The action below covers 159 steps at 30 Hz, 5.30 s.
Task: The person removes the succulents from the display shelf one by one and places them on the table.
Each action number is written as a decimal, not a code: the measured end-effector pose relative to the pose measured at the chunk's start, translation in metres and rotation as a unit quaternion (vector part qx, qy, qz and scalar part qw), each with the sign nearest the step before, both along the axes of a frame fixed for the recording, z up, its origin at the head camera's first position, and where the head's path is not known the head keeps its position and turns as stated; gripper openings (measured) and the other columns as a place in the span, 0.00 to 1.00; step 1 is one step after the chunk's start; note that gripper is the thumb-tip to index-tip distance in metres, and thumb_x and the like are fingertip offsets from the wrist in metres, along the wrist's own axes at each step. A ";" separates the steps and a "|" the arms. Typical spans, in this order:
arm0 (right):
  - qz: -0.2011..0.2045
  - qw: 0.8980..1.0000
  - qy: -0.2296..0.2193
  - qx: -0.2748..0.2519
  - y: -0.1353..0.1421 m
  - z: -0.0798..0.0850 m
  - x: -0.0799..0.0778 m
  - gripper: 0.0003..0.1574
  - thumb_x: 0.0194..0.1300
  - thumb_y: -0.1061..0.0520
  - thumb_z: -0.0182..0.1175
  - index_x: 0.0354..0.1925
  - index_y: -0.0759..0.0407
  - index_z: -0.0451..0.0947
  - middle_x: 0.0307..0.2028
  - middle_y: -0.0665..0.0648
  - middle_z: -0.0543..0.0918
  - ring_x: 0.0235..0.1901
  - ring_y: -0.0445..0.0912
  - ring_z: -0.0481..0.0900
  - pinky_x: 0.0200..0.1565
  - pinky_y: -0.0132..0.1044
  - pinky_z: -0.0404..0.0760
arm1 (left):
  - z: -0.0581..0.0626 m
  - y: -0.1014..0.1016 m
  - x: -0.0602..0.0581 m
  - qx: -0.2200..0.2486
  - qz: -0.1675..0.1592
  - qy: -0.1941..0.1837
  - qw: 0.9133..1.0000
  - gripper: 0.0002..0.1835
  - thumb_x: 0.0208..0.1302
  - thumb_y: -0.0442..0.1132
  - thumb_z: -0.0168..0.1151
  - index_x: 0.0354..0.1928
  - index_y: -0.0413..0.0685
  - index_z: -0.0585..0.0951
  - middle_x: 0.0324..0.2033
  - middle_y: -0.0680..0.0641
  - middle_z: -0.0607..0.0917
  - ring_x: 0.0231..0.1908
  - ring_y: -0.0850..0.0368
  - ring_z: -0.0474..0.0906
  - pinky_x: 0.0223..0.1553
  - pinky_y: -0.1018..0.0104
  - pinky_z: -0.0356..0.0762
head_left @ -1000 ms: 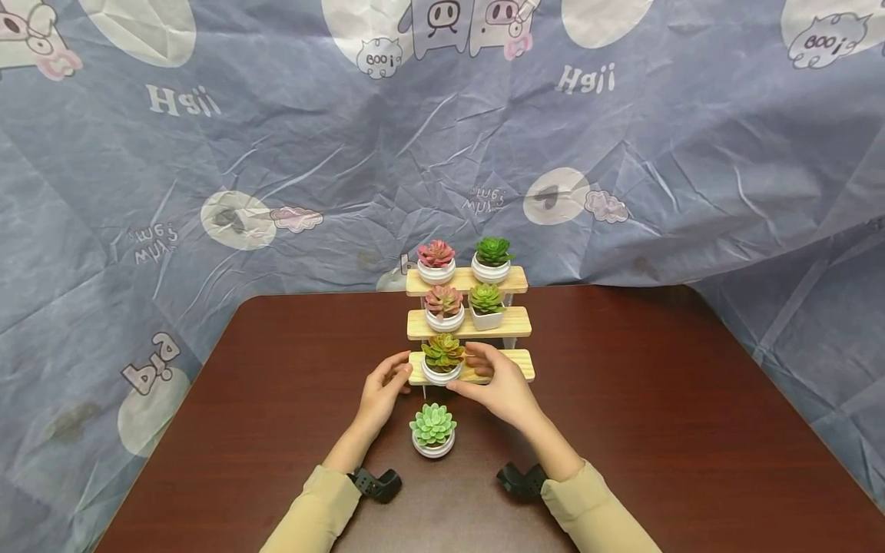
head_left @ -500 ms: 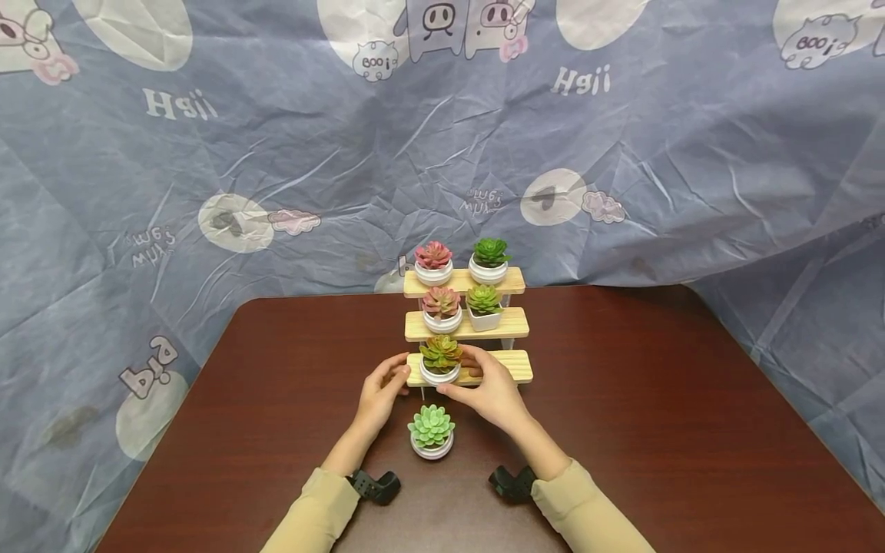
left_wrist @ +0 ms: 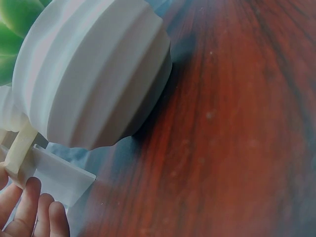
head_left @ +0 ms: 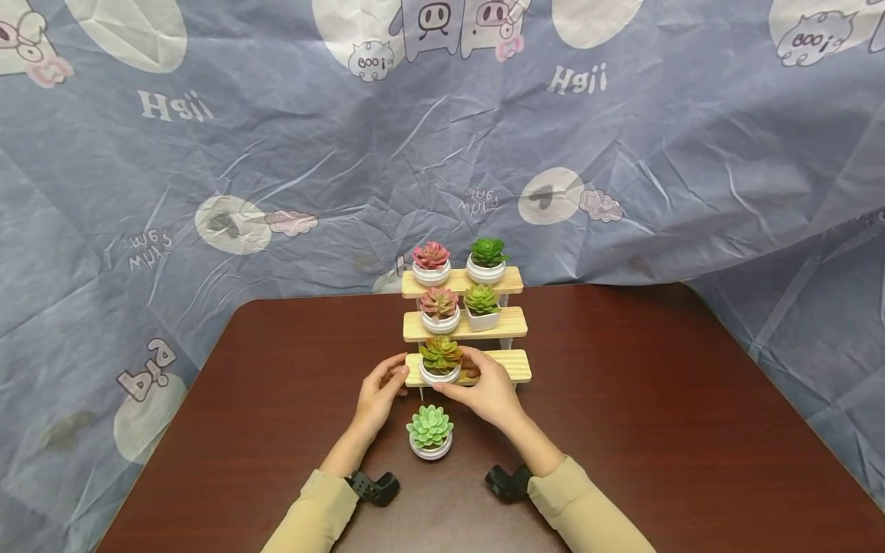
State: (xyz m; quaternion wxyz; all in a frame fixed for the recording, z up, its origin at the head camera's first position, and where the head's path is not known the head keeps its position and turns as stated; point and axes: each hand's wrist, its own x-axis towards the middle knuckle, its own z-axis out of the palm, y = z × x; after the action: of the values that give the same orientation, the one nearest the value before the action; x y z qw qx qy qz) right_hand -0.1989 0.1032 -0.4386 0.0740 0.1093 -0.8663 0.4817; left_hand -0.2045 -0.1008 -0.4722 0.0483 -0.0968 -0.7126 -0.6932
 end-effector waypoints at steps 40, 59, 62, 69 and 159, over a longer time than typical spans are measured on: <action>0.028 0.991 0.109 -0.071 0.035 -0.017 0.026 0.38 0.40 0.60 0.78 0.52 0.58 0.76 0.39 0.53 0.82 0.36 0.44 0.79 0.41 0.46 0.81 | -0.001 -0.001 -0.001 -0.002 -0.003 0.001 1.000 0.19 0.68 0.31 0.53 0.59 0.30 0.72 0.41 0.36 0.79 0.37 0.61 0.75 0.40 0.48 0.79; 0.059 0.993 0.087 -0.044 0.035 0.004 0.048 0.37 0.41 0.66 0.75 0.51 0.71 0.73 0.37 0.59 0.82 0.35 0.47 0.79 0.40 0.50 0.80 | 0.000 -0.002 -0.001 0.000 -0.005 0.005 1.000 0.19 0.68 0.31 0.53 0.59 0.29 0.71 0.42 0.34 0.79 0.37 0.62 0.75 0.40 0.46 0.78; 0.062 0.993 0.088 -0.044 0.039 -0.012 0.043 0.38 0.41 0.65 0.75 0.52 0.69 0.73 0.39 0.59 0.82 0.35 0.49 0.80 0.40 0.51 0.80 | 0.000 -0.002 -0.001 -0.001 -0.004 0.006 1.000 0.19 0.68 0.31 0.53 0.59 0.29 0.71 0.42 0.34 0.79 0.37 0.62 0.75 0.40 0.47 0.79; 0.069 0.994 0.072 -0.043 0.048 -0.040 0.034 0.40 0.42 0.59 0.77 0.54 0.58 0.74 0.42 0.53 0.81 0.37 0.46 0.80 0.42 0.46 0.80 | 0.001 -0.001 -0.001 0.000 -0.002 0.000 1.000 0.18 0.68 0.31 0.53 0.58 0.33 0.73 0.41 0.35 0.79 0.37 0.62 0.75 0.40 0.47 0.79; 0.017 0.990 0.133 -0.052 0.060 0.034 0.023 0.31 0.46 0.66 0.73 0.50 0.69 0.75 0.42 0.67 0.81 0.43 0.59 0.79 0.43 0.55 0.78 | 0.001 -0.001 -0.001 -0.001 0.003 0.001 1.000 0.18 0.68 0.31 0.53 0.58 0.30 0.72 0.42 0.36 0.79 0.38 0.62 0.75 0.41 0.43 0.77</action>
State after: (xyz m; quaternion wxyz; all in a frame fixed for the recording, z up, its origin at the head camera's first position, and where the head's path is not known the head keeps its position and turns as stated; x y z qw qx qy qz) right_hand -0.1758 0.1633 -0.4042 0.1861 0.1837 -0.8202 0.5088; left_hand -0.2054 -0.1018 -0.4711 0.0509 -0.0960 -0.7134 -0.6923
